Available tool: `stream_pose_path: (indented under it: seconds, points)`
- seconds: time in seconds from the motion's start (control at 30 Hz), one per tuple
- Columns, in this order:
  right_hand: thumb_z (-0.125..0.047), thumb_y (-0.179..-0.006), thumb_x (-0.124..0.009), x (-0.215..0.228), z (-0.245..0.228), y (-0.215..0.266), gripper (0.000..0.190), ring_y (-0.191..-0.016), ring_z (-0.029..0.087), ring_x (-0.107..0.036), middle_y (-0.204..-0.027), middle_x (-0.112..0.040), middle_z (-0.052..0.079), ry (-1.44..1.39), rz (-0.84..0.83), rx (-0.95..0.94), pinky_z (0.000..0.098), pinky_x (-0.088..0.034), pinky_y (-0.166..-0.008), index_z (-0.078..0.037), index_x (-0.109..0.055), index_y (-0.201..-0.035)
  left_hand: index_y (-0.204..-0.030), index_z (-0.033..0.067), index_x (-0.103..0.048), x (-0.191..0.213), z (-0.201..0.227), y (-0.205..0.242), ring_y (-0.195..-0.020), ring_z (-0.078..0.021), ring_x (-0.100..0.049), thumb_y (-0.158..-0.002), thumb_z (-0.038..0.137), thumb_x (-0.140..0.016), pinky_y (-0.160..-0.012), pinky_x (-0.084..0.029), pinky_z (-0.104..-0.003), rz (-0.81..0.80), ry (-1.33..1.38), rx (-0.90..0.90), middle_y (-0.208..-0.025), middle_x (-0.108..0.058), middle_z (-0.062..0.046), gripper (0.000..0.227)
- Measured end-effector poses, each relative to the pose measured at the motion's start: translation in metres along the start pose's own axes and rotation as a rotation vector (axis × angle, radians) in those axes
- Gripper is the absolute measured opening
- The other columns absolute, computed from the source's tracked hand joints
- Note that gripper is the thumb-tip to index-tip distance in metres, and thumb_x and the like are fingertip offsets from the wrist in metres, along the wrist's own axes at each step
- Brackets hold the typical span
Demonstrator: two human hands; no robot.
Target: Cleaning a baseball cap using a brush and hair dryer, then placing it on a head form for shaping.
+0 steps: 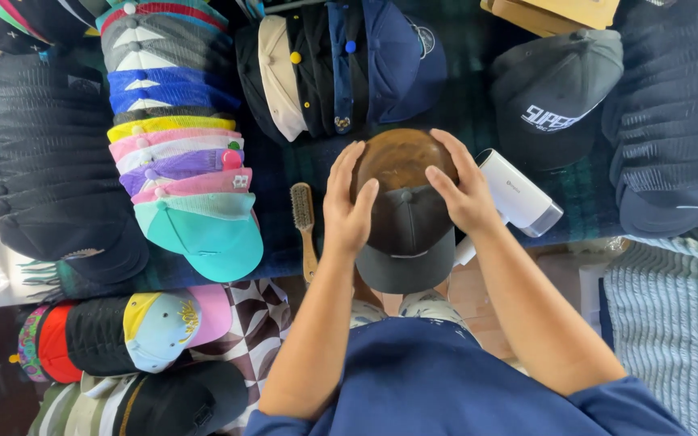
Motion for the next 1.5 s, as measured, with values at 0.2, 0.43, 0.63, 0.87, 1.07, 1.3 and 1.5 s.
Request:
stream_pose_path:
  seconds: [0.2,0.43,0.63,0.87,1.07,1.3,1.5]
  points:
    - [-0.034,-0.103,-0.055,-0.002,-0.017,-0.016,0.049,-0.149,0.032,-0.038,-0.159,-0.040,0.023,-0.255,-0.073,0.119,0.0497,-0.029,-0.121,-0.004,-0.048,-0.142,-0.156,0.0122,-0.045,0.000,-0.007,-0.021,-0.148,-0.0282,-0.042,-0.102,0.038,-0.052,-0.125,-0.029,-0.044,-0.191,0.192,0.000,-0.159,-0.047,-0.013,0.060]
    - [-0.031,-0.106,-0.045,-0.005,-0.017,-0.024,0.045,-0.134,0.029,-0.056,-0.139,-0.062,0.020,-0.331,0.022,0.073,0.0453,-0.039,-0.116,0.001,-0.062,-0.133,-0.137,0.0058,-0.060,0.001,-0.007,-0.031,-0.134,-0.0279,-0.057,-0.104,0.033,-0.048,-0.117,-0.040,-0.042,-0.171,0.261,-0.056,-0.139,-0.062,-0.015,0.045]
    - [-0.028,-0.109,-0.050,-0.003,-0.021,-0.025,0.036,-0.125,0.025,-0.064,-0.126,-0.070,0.018,-0.339,0.117,0.039,0.0404,-0.047,-0.110,-0.001,-0.071,-0.117,-0.132,0.0049,-0.062,0.001,-0.010,-0.033,-0.131,-0.0274,-0.058,-0.103,0.031,-0.051,-0.115,-0.042,-0.041,-0.148,0.229,-0.081,-0.135,-0.064,-0.014,0.041]
    - [-0.033,-0.110,-0.041,-0.002,-0.020,-0.024,0.047,-0.120,0.026,-0.067,-0.123,-0.072,0.018,-0.366,0.155,0.000,0.0388,-0.049,-0.109,0.000,-0.072,-0.122,-0.130,0.0073,-0.066,0.004,-0.012,-0.036,-0.128,-0.0270,-0.061,-0.108,0.040,-0.036,-0.113,-0.042,-0.041,-0.118,0.207,-0.078,-0.132,-0.067,-0.014,0.050]
    - [-0.038,-0.110,-0.033,-0.002,-0.014,-0.022,0.055,-0.123,0.028,-0.066,-0.128,-0.069,0.020,-0.444,0.118,-0.039,0.0406,-0.047,-0.111,0.001,-0.069,-0.126,-0.130,0.0077,-0.070,0.007,-0.017,-0.031,-0.127,-0.0255,-0.063,-0.107,0.049,-0.027,-0.112,-0.044,-0.039,-0.077,0.240,-0.071,-0.131,-0.070,-0.013,0.063]
    - [-0.031,-0.110,-0.037,-0.001,-0.006,-0.026,0.049,-0.128,0.035,-0.061,-0.128,-0.068,0.025,-0.391,0.092,0.008,0.0470,-0.040,-0.115,0.003,-0.069,-0.124,-0.115,0.0097,-0.077,0.022,-0.033,-0.030,-0.108,-0.0224,-0.072,-0.108,0.034,-0.035,-0.099,-0.053,-0.036,0.081,0.130,-0.078,-0.113,-0.077,-0.009,0.049]
    - [-0.030,-0.110,-0.035,-0.002,0.004,-0.026,0.052,-0.123,0.034,-0.064,-0.123,-0.072,0.024,-0.479,0.134,-0.046,0.0469,-0.042,-0.114,0.003,-0.074,-0.118,-0.079,0.0242,-0.074,0.040,-0.051,-0.004,-0.069,-0.0203,-0.072,-0.105,0.025,-0.054,-0.070,-0.056,-0.029,0.501,-0.221,-0.025,-0.073,-0.076,0.004,0.032]
Point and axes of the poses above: each hand's wrist, its own y-axis away from the middle knuckle, its own x-axis out of the back of the hand, z = x × y, the point moved 7 cm from there along -y, towards the middle knuckle
